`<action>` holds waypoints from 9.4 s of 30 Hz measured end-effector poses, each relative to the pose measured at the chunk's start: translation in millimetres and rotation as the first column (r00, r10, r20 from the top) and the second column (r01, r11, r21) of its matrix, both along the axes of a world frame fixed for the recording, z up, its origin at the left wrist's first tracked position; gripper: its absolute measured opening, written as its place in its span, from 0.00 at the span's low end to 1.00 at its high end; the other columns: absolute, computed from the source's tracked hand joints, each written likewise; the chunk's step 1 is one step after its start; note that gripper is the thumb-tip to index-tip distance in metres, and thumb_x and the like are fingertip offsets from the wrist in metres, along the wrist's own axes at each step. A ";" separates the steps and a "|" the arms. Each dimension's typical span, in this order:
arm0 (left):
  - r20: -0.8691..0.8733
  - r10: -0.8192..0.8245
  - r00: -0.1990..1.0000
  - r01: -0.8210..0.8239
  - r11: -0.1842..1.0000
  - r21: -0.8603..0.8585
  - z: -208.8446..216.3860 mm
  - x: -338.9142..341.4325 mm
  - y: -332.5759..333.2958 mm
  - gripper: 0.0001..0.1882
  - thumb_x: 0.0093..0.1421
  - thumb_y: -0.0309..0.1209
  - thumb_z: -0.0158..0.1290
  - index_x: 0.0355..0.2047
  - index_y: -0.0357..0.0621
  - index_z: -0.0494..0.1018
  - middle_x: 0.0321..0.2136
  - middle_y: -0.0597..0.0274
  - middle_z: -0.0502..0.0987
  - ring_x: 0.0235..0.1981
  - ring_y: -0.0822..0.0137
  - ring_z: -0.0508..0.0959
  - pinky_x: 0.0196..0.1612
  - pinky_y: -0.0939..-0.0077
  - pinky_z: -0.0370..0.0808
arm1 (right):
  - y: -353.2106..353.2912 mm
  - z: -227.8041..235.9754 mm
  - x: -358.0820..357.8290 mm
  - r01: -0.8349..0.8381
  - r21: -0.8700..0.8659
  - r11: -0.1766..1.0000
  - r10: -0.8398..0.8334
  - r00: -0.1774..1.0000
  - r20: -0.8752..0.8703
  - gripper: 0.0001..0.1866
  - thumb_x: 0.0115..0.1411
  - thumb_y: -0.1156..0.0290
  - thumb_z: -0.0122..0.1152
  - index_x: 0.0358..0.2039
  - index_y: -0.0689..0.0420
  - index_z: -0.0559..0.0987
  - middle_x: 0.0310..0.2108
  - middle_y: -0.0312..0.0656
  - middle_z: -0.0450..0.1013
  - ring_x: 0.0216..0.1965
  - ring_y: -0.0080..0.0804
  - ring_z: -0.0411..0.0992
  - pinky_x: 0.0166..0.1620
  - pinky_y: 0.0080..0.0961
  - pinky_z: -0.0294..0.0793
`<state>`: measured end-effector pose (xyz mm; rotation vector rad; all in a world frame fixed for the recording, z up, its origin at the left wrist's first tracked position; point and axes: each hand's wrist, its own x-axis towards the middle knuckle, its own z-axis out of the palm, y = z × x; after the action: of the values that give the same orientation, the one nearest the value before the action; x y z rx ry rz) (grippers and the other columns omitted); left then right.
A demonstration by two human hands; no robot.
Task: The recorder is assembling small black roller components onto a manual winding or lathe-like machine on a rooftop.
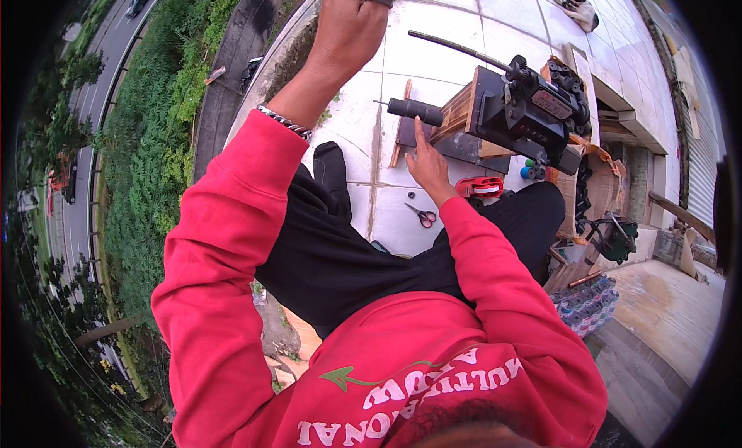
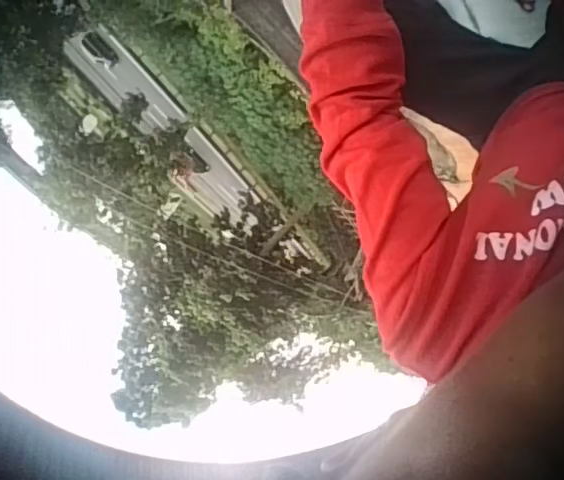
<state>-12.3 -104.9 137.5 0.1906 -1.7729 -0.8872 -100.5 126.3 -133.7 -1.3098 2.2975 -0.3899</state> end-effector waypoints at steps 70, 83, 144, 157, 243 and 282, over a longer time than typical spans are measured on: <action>0.225 0.034 0.974 -0.206 0.544 0.813 -11.0 16.0 -23.7 0.24 0.78 0.44 0.40 0.68 0.49 0.67 0.66 0.63 0.69 0.66 0.66 0.69 0.63 0.71 0.69 | 325.4 -151.9 -501.8 0.738 0.117 0.665 -0.747 0.654 0.121 0.44 0.51 0.59 0.72 0.68 0.56 0.68 0.65 0.58 0.69 0.65 0.53 0.69 0.63 0.40 0.71; 0.233 0.014 0.972 -0.203 0.544 0.814 -9.8 17.9 -22.6 0.25 0.78 0.45 0.37 0.67 0.48 0.67 0.63 0.63 0.72 0.62 0.66 0.72 0.60 0.71 0.70 | 333.5 -126.1 -495.0 0.650 0.488 0.582 -0.757 0.653 0.033 0.19 0.49 0.66 0.70 0.41 0.61 0.87 0.40 0.53 0.83 0.42 0.47 0.83 0.46 0.45 0.78; 0.173 0.270 0.947 -0.291 0.494 0.819 -22.1 41.0 -55.6 0.21 0.74 0.40 0.43 0.54 0.36 0.74 0.42 0.54 0.81 0.38 0.68 0.79 0.39 0.74 0.77 | -202.3 374.6 -61.2 -0.692 0.468 0.549 0.742 0.662 0.109 0.17 0.59 0.55 0.72 0.40 0.55 0.86 0.27 0.35 0.79 0.24 0.23 0.74 0.26 0.25 0.72; 0.189 0.212 0.959 -0.276 0.539 0.796 -26.0 28.8 -52.8 0.22 0.74 0.41 0.43 0.54 0.37 0.75 0.42 0.53 0.81 0.40 0.68 0.79 0.40 0.73 0.77 | -191.0 379.4 -61.7 -0.728 0.409 0.551 0.774 0.629 0.078 0.22 0.55 0.59 0.76 0.46 0.58 0.85 0.33 0.39 0.83 0.29 0.27 0.77 0.30 0.29 0.76; 0.269 0.159 0.950 -0.313 0.518 0.796 -39.2 23.2 -58.3 0.24 0.73 0.41 0.42 0.54 0.33 0.73 0.44 0.51 0.81 0.41 0.64 0.80 0.40 0.70 0.78 | -173.8 345.7 -63.2 -0.660 0.398 0.637 0.719 0.695 0.000 0.33 0.61 0.38 0.65 0.35 0.62 0.86 0.24 0.40 0.79 0.21 0.29 0.73 0.25 0.30 0.72; 0.346 0.077 0.935 -0.333 0.524 0.784 -35.0 16.7 -52.9 0.27 0.76 0.47 0.38 0.56 0.35 0.71 0.51 0.51 0.79 0.50 0.65 0.79 0.47 0.70 0.78 | -167.5 356.8 -56.2 -0.702 0.274 0.657 0.748 0.652 -0.124 0.18 0.54 0.59 0.75 0.37 0.62 0.87 0.29 0.45 0.83 0.31 0.33 0.81 0.38 0.30 0.79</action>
<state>4.4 -157.8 102.4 1.1933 -1.3598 -1.5373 -156.6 -41.2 223.1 -2.0985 1.6717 0.2877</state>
